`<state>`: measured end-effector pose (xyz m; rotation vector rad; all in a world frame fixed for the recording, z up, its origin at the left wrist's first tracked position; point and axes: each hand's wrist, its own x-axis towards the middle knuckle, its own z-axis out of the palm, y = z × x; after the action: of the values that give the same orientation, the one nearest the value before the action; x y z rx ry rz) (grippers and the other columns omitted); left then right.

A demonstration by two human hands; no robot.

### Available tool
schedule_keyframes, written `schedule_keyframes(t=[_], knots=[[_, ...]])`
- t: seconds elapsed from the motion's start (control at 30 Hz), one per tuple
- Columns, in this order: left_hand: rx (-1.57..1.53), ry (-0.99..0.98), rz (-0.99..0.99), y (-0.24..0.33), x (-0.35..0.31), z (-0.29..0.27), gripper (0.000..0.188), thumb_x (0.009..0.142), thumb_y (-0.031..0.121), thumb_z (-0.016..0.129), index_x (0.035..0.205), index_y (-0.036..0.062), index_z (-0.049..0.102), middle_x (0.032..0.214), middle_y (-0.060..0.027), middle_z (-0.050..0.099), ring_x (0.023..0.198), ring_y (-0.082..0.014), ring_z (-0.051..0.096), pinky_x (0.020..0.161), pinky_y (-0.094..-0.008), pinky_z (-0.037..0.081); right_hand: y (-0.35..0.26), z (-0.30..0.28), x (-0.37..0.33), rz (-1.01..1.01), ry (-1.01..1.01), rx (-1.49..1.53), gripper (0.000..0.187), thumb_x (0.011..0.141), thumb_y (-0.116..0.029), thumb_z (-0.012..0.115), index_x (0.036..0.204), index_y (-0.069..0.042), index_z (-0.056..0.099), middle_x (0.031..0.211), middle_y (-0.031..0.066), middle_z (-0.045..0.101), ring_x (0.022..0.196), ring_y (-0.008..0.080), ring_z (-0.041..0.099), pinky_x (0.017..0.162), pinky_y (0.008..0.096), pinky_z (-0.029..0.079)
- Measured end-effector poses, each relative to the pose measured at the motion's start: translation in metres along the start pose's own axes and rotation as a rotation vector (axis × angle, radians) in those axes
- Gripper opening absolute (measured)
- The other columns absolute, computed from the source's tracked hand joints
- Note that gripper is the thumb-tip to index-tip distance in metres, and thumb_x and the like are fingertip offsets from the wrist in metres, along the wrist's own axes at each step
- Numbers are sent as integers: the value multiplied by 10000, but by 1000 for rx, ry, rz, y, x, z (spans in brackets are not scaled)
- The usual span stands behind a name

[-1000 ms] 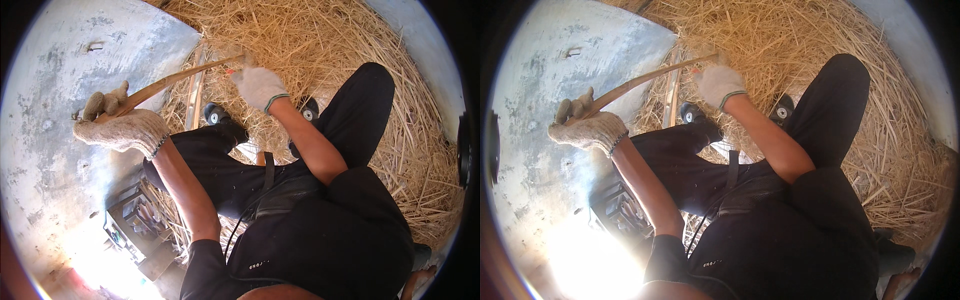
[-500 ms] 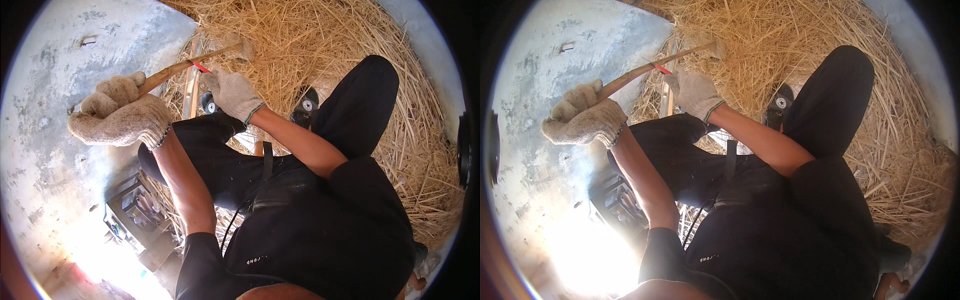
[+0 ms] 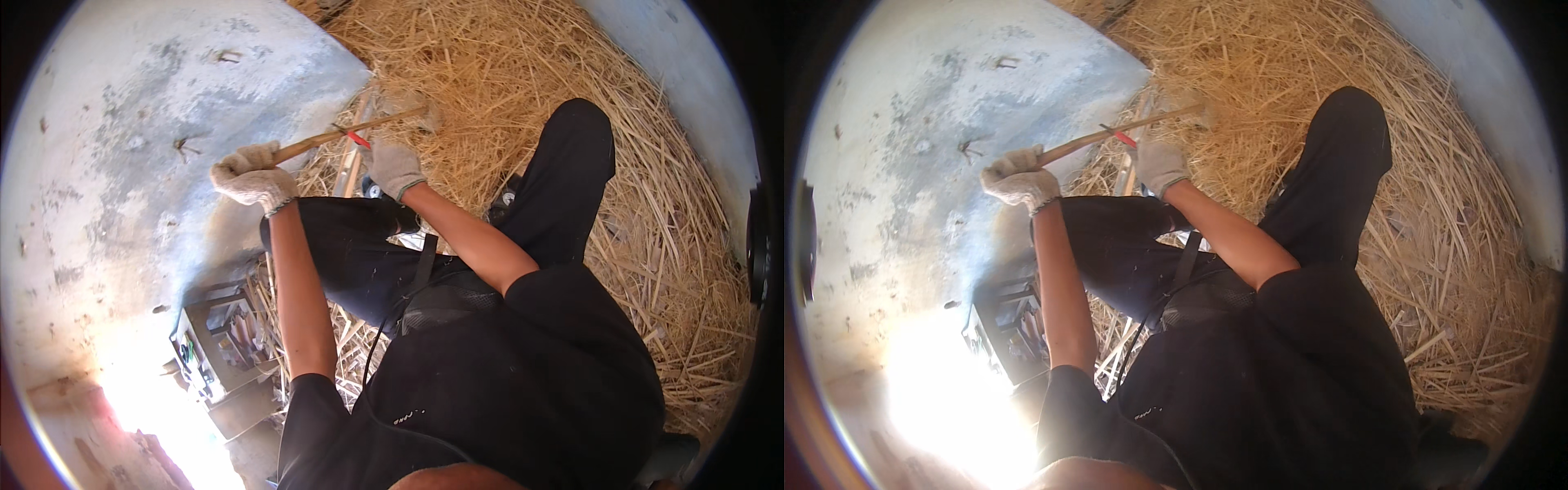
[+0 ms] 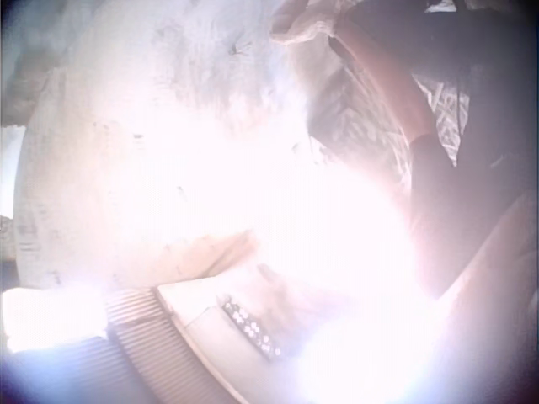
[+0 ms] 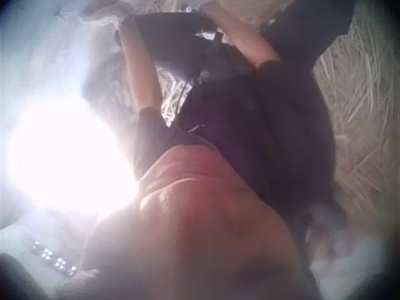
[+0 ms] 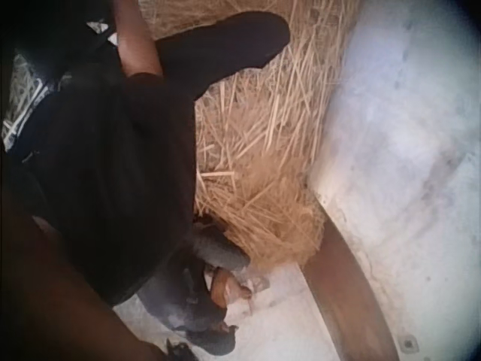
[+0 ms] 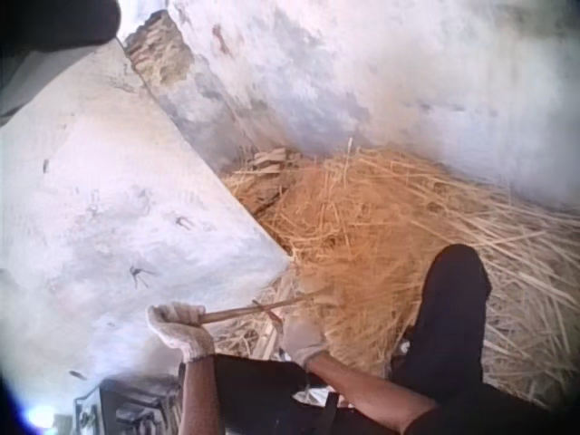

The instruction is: The person strips bark from a wooden branch using a small knife.

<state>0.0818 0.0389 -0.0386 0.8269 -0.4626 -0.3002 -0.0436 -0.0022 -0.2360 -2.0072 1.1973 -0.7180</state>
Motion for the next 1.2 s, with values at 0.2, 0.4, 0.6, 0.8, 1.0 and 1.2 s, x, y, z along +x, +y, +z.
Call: schedule_keyframes(t=[0.2,0.4,0.6,0.8,1.0,1.2], knots=[[-7,45,6,12,-15,-7,430,859,277,447,497,189,232,457,14,212,391,-138,165,436,-342,245,44,-27,-7,475,-625,943,601,1032,-580,372,922,-27,580,672,124,554,598,251,564,603,447,487],[69,-24,102,-15,-19,30,392,925,327,457,601,132,354,514,-30,353,425,-170,328,441,-377,417,16,-67,-26,174,42,342,589,1038,-533,352,1132,-22,630,769,253,635,779,451,635,709,528,484],[286,-195,295,-36,-40,69,468,946,461,418,630,117,424,539,-56,416,434,-198,387,449,-419,488,-24,-92,-17,136,-75,231,555,1049,-502,368,1026,-3,609,766,284,649,773,476,654,682,558,488],[147,-425,159,-38,-28,55,533,967,506,362,563,160,380,469,-1,345,371,-135,290,396,-371,403,21,-62,-3,64,-90,-51,451,1038,-410,415,1008,2,594,795,271,673,751,457,673,665,548,536],[10,-604,172,-36,-30,59,564,967,501,372,521,157,348,448,6,306,330,-142,224,324,-324,278,162,-1,3,285,-256,-169,475,1030,-385,408,1176,11,626,901,267,697,868,452,683,695,523,533],[92,-395,186,-39,-29,81,607,984,550,361,530,150,335,445,4,281,369,-130,233,362,-334,334,55,-78,12,365,49,221,649,1035,-544,329,1164,2,656,913,301,687,899,468,673,781,534,521]])
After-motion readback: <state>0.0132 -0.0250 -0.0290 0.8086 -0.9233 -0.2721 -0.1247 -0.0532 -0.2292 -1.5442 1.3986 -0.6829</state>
